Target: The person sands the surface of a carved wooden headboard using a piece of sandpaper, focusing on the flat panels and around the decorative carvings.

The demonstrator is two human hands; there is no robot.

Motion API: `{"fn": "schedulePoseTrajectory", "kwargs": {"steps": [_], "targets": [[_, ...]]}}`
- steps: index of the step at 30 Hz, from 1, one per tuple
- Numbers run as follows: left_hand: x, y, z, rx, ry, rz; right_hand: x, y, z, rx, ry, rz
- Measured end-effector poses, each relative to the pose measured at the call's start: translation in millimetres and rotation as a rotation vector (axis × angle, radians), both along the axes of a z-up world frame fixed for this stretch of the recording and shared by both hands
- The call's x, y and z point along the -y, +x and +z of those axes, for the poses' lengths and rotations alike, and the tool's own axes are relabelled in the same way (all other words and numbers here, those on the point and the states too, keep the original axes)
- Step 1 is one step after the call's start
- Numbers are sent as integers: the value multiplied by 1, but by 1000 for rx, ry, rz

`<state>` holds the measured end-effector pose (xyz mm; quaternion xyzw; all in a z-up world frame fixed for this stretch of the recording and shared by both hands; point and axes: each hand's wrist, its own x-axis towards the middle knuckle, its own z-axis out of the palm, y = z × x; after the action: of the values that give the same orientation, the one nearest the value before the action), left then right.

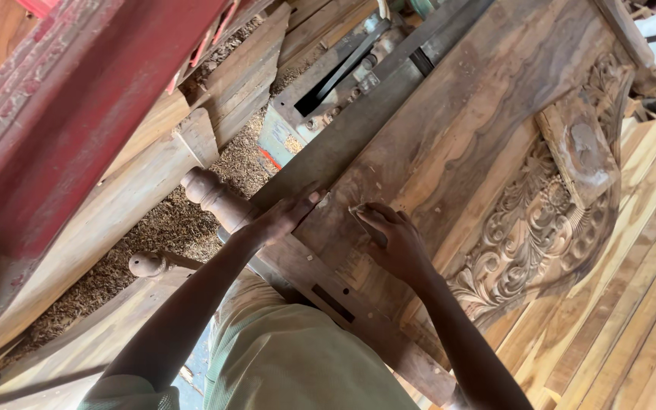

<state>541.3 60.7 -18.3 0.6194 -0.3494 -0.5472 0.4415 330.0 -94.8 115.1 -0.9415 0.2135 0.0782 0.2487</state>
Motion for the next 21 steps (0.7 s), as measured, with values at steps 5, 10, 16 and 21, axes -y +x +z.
{"fn": "schedulePoseTrajectory", "kwargs": {"steps": [5,10,16,21], "targets": [[3,0,4,-4,-21,29,-4,-12,-4,75,55,-100],[9,1,11,-34,-37,26,-11,-16,-10,64,79,-100],[21,6,11,6,-4,17,-4,-1,-13,-38,-33,20],[17,8,19,142,-58,-38,0,10,-15,-43,-78,72]]}}
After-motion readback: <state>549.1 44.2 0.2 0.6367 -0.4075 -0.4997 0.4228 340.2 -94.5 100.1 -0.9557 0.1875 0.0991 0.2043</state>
